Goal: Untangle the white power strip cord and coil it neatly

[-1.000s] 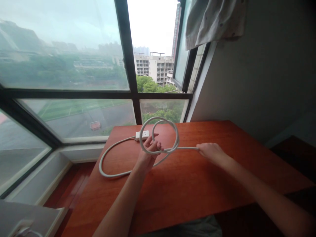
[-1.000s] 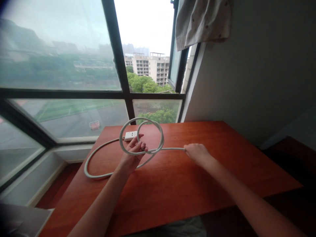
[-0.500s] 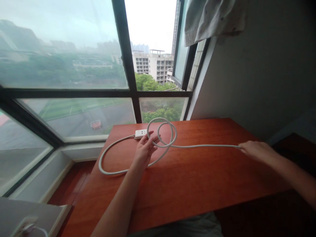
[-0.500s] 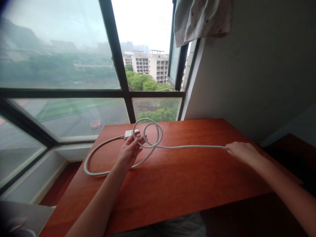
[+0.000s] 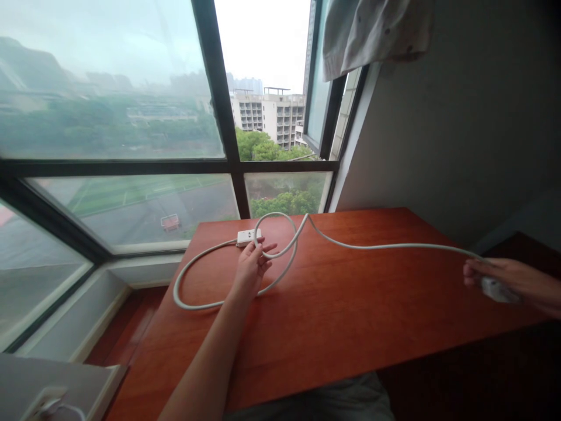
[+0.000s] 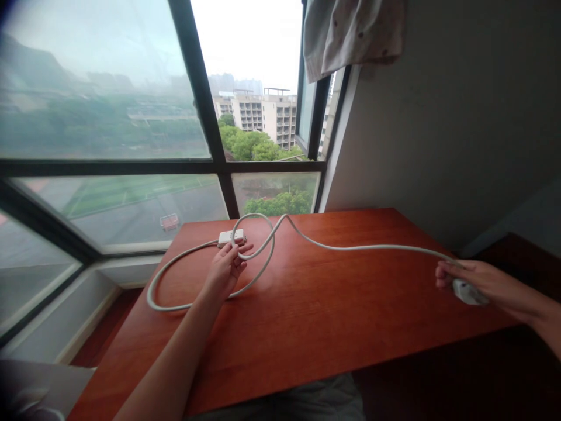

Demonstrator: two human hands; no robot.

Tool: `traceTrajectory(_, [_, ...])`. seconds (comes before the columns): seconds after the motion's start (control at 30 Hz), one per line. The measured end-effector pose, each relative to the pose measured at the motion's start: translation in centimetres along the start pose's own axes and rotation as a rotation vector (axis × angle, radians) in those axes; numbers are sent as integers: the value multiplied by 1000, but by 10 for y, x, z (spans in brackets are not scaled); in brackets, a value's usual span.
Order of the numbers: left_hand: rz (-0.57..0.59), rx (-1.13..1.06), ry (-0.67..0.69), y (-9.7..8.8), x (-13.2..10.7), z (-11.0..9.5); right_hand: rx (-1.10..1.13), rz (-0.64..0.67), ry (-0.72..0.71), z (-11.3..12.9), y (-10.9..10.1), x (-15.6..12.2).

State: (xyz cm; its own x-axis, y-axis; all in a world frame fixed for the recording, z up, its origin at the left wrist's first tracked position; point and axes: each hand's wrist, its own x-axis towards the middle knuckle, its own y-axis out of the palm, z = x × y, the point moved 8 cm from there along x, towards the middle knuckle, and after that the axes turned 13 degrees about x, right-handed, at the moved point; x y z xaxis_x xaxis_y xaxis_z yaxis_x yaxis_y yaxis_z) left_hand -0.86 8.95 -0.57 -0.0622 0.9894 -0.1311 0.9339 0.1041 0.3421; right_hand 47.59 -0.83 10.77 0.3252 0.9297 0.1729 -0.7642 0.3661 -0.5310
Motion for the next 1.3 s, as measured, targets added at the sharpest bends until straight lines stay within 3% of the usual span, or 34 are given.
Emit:
traceTrajectory(0.17, [13,35,6,7,-1,9,414,51,91,9,33,-9])
traceTrajectory(0.3, [-11,133,6,4,0,10,810,201,238,1,60,-13])
traceTrajectory(0.37, [0,180,1,4,1,11,951,267,272,8,69,-18])
traceTrajectory(0.53, [33,264,110,9,1,6,1101,414,249,67,83,-39])
traceTrajectory(0.67, [-19,421,245,8,2,-2,1192,461,233,109,88,-49])
traceTrajectory(0.73, [-69,407,241,2,6,-1,1141,499,153,121,86,-50])
traceTrajectory(0.83, [-109,235,177,-7,12,6,933,706,67,126,93,-57])
traceTrajectory(0.93, [-103,74,122,-10,16,10,698,970,153,112,111,-74])
traceTrajectory(1.1, [-97,10,100,-4,15,8,407,1363,257,91,145,-111])
traceTrajectory(1.2, [-74,-20,72,4,14,8,176,1398,219,79,152,-117])
traceTrajectory(1.3, [-34,-124,7,13,13,8,-60,1248,104,64,144,-97])
